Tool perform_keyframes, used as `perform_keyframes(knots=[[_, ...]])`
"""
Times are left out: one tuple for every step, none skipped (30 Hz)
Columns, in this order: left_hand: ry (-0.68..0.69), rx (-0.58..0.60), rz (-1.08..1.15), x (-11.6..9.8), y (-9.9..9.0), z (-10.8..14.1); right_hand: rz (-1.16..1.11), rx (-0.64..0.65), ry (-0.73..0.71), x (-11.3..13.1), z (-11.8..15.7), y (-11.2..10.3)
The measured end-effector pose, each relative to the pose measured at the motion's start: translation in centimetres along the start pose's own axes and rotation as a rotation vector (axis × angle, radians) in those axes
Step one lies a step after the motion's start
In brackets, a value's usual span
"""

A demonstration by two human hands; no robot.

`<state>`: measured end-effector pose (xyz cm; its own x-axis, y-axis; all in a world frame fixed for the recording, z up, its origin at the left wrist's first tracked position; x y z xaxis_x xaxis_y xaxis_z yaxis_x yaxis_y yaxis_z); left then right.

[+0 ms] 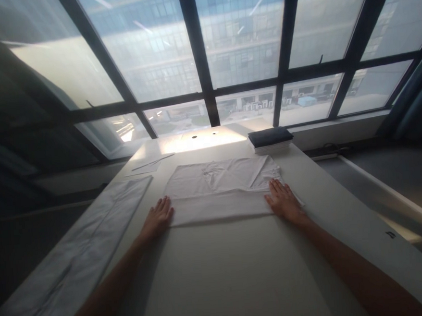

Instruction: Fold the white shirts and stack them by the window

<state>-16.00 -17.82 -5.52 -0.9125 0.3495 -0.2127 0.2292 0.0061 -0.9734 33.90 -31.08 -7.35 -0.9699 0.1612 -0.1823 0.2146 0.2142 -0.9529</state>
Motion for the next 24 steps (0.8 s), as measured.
perform_keyframes(knots=[[0.003,-0.006,-0.003,-0.2,0.0,0.9,-0.001,-0.005,-0.012,-0.1,0.2,0.0],[0.004,-0.013,-0.008,-0.4,0.1,2.0,-0.002,-0.011,-0.029,-0.3,0.5,0.1],[0.000,-0.023,-0.015,-0.5,0.3,3.2,-0.003,-0.018,-0.052,-0.6,0.9,0.2],[-0.008,-0.034,-0.024,-0.5,0.6,4.6,-0.004,-0.023,-0.080,-1.0,1.4,0.4],[-0.019,-0.045,-0.034,-0.6,0.8,6.1,-0.005,-0.025,-0.111,-1.4,1.9,0.6],[-0.034,-0.052,-0.043,-0.6,1.1,7.4,-0.005,-0.026,-0.142,-1.8,2.3,0.8],[-0.051,-0.055,-0.052,-0.7,1.3,8.6,-0.003,-0.024,-0.165,-2.1,2.8,0.9],[-0.073,-0.055,-0.061,-0.8,1.4,9.5,0.001,-0.021,-0.181,-2.3,3.1,0.8],[-0.098,-0.057,-0.068,-1.1,1.3,10.1,0.005,-0.022,-0.188,-2.3,3.2,0.6],[-0.115,-0.062,-0.071,-1.6,1.1,10.4,0.009,-0.028,-0.186,-2.0,3.3,0.1],[-0.115,-0.072,-0.065,-2.6,0.8,10.4,0.007,-0.039,-0.181,-1.3,3.1,-0.6],[-0.091,-0.081,-0.048,-4.0,0.4,10.0,-0.003,-0.054,-0.176,-0.2,3.0,-1.4],[-0.041,-0.085,-0.019,-5.8,0.1,9.3,-0.021,-0.070,-0.181,1.4,2.7,-2.4],[0.037,-0.075,0.023,-8.0,-0.1,8.5,-0.051,-0.081,-0.194,3.3,2.4,-3.4],[0.128,-0.044,0.074,-10.4,0.0,7.7,-0.088,-0.084,-0.228,5.5,2.2,-4.4],[0.223,-0.001,0.121,-12.9,0.3,6.9,-0.126,-0.082,-0.285,7.9,1.9,-5.3],[0.317,0.047,0.163,-15.3,0.7,6.3,-0.159,-0.071,-0.343,10.2,1.7,-6.0],[0.394,0.096,0.194,-17.3,1.3,5.7,-0.186,-0.061,-0.383,12.1,1.5,-6.5],[0.441,0.134,0.215,-18.8,1.8,5.2,-0.209,-0.044,-0.414,13.6,1.2,-6.8],[0.471,0.162,0.229,-19.7,2.4,4.8,-0.225,-0.025,-0.441,14.7,1.0,-6.8],[0.484,0.178,0.237,-20.2,2.9,4.5,-0.235,-0.006,-0.462,15.3,0.8,-6.7],[0.486,0.181,0.239,-20.3,3.3,4.3,-0.239,0.010,-0.477,15.5,0.7,-6.5],[0.485,0.176,0.237,-20.1,3.6,4.2,-0.237,0.021,-0.487,15.4,0.6,-6.2],[0.484,0.167,0.232,-19.8,3.7,4.3,-0.231,0.027,-0.492,15.1,0.6,-6.0]])
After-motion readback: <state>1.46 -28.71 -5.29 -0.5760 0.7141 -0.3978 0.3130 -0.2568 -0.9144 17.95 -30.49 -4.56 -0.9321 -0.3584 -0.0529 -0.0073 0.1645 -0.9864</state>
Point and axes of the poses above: each hand's wrist, its own z-axis away from the middle knuckle, its own y-axis out of the palm, x = y × z, the point moved 7 cm from there along -z, towards the middle knuckle, and after that the axes turned 15 degrees about z, right-handed, at the moved point
